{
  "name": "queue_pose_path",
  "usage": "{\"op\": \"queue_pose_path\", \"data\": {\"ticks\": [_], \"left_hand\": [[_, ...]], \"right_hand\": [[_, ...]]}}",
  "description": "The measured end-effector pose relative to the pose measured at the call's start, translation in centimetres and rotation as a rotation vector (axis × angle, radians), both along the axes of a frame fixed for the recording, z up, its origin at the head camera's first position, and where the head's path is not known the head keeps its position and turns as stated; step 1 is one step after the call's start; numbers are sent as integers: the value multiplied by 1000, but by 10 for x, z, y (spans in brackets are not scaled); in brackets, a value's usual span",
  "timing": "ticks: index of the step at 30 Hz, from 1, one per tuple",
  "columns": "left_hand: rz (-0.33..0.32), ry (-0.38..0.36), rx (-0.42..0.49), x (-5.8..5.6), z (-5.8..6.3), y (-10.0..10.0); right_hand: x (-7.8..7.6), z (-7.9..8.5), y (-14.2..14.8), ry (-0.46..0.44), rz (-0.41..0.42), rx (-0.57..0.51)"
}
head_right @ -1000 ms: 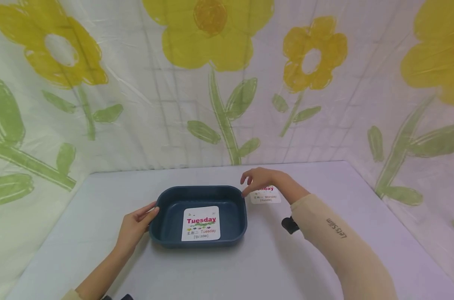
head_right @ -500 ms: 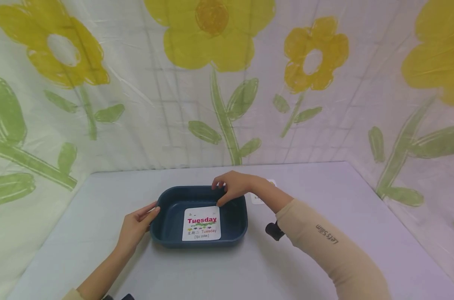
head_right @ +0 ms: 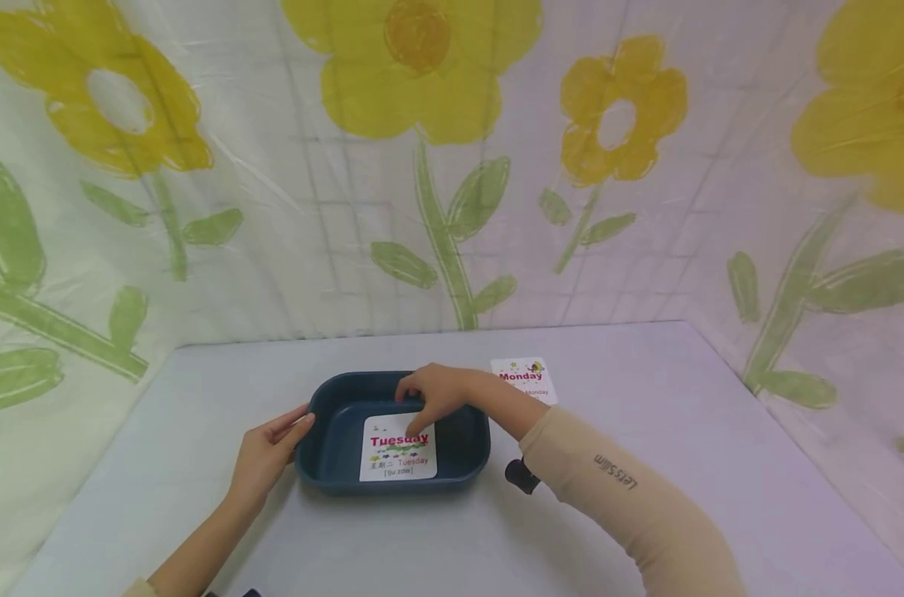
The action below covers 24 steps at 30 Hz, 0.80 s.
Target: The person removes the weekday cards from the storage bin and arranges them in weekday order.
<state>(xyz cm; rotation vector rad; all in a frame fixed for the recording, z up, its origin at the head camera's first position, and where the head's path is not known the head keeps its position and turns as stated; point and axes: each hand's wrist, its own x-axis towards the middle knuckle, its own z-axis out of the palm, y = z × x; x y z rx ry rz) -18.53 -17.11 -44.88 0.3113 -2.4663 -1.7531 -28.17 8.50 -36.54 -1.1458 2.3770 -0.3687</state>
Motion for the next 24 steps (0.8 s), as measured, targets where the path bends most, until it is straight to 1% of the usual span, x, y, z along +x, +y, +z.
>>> {"op": "queue_pose_path", "data": {"ticks": [4,11,14,19,24], "left_hand": [[-1,2,0,0,0,-1],[4,0,5,0,-1,0],[2,-2,19,0,-1,1],[2,9,16,0,-1,1],[7,14,0,-1,-1,0]], "right_hand": [[1,-7,-4,42,15,22],[8,-21,-11,59,-39,44],[12,-27,-13,79,-55,58],[17,-37,-15,111,-52,66],[23,-46,-18,113,-54,73]]}}
